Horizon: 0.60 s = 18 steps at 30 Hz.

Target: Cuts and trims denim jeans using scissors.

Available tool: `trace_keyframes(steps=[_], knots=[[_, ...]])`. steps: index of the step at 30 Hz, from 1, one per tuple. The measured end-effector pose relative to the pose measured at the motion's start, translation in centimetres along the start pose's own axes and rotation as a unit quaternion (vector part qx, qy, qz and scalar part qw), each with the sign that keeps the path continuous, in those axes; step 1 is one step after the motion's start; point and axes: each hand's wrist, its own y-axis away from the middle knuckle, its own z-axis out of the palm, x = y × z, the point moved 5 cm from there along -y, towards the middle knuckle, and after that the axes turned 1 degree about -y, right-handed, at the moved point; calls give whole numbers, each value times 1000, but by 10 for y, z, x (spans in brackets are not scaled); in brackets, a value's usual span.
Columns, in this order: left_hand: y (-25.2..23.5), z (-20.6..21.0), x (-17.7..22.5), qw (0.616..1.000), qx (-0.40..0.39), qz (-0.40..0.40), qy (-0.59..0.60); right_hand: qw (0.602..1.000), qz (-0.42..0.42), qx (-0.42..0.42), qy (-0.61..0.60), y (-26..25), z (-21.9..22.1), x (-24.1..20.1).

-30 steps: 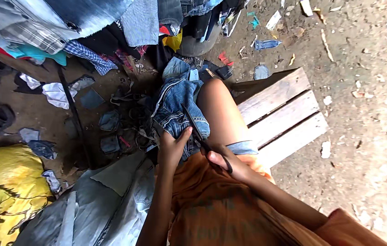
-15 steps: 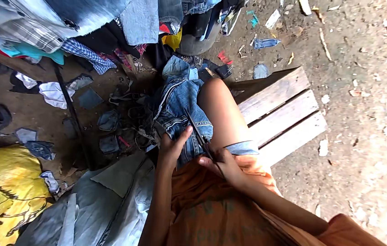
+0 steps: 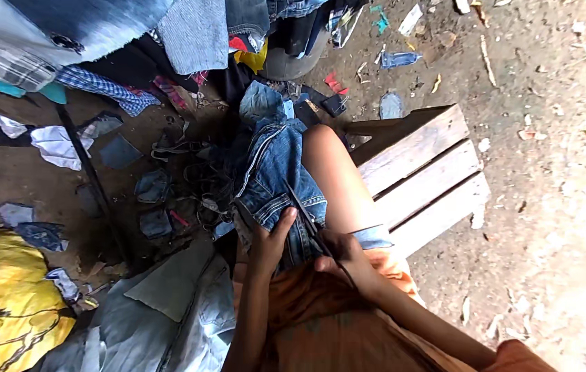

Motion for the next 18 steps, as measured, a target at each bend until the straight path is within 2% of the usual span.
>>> trace_keyframes(steps=[2,4,8,14,18], knots=[[0,-2,-3,1000,-6,-10,1,999,-18,1,49,7,-3,2],[2,-2,-4,1000,-11,-14,-4,998,4,-21,53,7,-4,-1],[7,-3,-3,999,-5,-5,-35,995,83,-46,-41,-8,-5,-7],[2,-4,-1,999,-6,-26,24,995,47,-7,-87,0,-5,-2],[5,-1,-1,1000,15,-22,-5,999,36,26,-13,17,-9,1]])
